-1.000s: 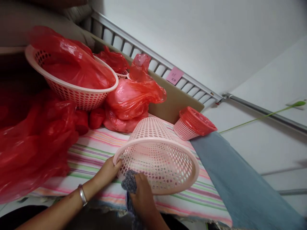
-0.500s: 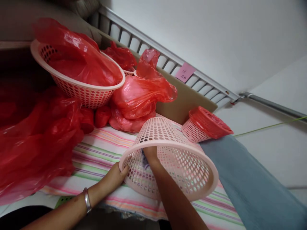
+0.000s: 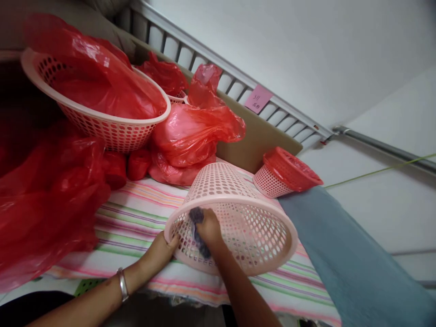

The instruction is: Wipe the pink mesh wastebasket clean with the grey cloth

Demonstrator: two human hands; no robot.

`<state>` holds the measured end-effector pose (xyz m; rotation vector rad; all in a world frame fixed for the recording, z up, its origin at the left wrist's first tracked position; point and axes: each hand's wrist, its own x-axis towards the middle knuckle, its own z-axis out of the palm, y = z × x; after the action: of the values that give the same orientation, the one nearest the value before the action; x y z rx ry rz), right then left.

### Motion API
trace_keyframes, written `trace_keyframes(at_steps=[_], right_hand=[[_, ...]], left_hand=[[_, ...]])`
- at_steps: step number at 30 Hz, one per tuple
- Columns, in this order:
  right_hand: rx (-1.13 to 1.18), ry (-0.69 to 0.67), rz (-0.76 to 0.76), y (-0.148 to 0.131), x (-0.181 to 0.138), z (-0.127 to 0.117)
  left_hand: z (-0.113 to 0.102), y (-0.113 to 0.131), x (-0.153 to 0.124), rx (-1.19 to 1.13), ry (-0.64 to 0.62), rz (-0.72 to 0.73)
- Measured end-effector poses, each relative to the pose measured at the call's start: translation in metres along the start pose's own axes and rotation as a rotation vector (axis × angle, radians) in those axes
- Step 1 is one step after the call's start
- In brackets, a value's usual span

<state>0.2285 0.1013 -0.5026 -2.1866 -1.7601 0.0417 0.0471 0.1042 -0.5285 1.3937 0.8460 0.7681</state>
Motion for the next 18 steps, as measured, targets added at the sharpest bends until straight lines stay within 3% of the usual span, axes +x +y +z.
trace_keyframes(at_steps=[4,8,12,18], right_hand=[[0.007,-0.06,-0.03,-0.02,-0.082,-0.008],[0.074,-0.091,-0.024,-0.026,-0.117,-0.018],[0.168,-0.073,0.005,-0.032,-0.103,-0.024],[0.2,0.112,0.015,-0.025,-0.038,0.002]], left_hand=[[0.0,0.005,-0.003,0.043,0.009,-0.025],[-0.016,0.033,-0.009,0.186,0.04,0.021],[-0.029,0.047,-0.005,0.296,0.093,0.053],[-0.016,0.027,-0.001,0.086,-0.038,0.036]])
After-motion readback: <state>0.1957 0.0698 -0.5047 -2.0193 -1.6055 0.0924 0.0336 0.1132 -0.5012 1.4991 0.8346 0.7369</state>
